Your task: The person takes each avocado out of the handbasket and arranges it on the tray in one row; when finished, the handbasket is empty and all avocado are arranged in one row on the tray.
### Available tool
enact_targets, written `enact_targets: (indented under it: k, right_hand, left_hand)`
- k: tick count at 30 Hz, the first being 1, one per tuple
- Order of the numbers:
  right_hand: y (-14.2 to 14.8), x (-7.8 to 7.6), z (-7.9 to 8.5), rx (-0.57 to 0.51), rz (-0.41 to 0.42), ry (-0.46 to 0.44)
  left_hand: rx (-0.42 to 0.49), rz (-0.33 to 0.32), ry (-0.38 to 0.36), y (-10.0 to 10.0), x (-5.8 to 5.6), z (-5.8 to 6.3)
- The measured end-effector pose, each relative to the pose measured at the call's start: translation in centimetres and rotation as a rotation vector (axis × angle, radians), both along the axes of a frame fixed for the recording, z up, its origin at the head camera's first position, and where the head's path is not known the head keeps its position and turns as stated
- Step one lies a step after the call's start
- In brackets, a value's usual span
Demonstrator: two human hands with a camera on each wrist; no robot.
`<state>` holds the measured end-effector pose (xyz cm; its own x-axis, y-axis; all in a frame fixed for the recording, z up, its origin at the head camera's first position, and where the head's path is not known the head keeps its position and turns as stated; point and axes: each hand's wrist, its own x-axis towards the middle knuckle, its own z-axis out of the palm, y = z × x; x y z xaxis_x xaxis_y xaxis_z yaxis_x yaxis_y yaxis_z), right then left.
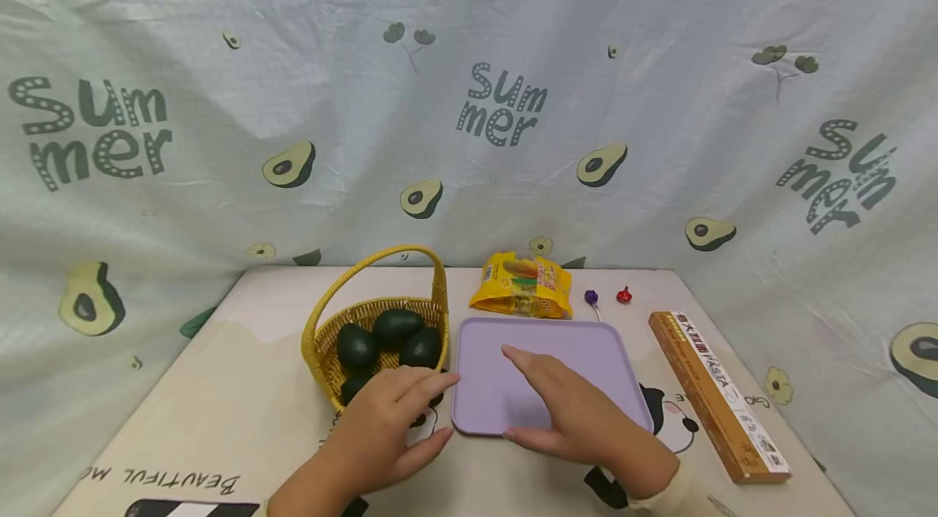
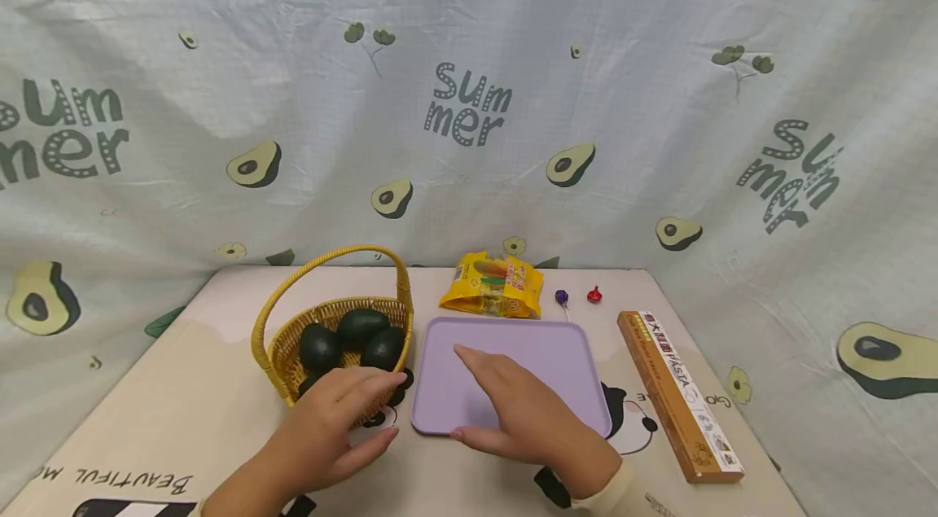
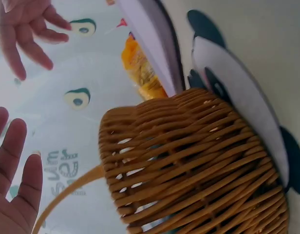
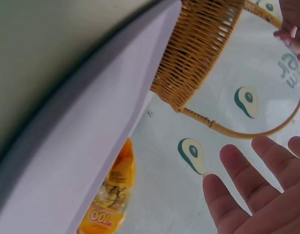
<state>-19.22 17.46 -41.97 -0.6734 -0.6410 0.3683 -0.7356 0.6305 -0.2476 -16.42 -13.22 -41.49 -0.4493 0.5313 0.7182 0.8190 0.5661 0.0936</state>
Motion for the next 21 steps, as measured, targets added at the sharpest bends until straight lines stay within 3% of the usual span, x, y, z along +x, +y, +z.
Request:
enact_targets:
  k: [8,13,21]
  right_hand:
    - [-1.0,-1.2,1.1,-0.072,-0.02,-0.083]
    - [-1.8,-2.1,1.9,-0.118,-0.028,-0.107]
    - [-3.2,-3.3,2.5,-0.161,-0.004,-0.131]
  left_hand:
    - [0.076,0.016,-0.001,-0.6,-0.1,1.1]
    - [0.178,0.023,0.094,-0.7,-0.2,1.8]
    - [0.279,0.099,0.192,-1.7,-0.4,2.9]
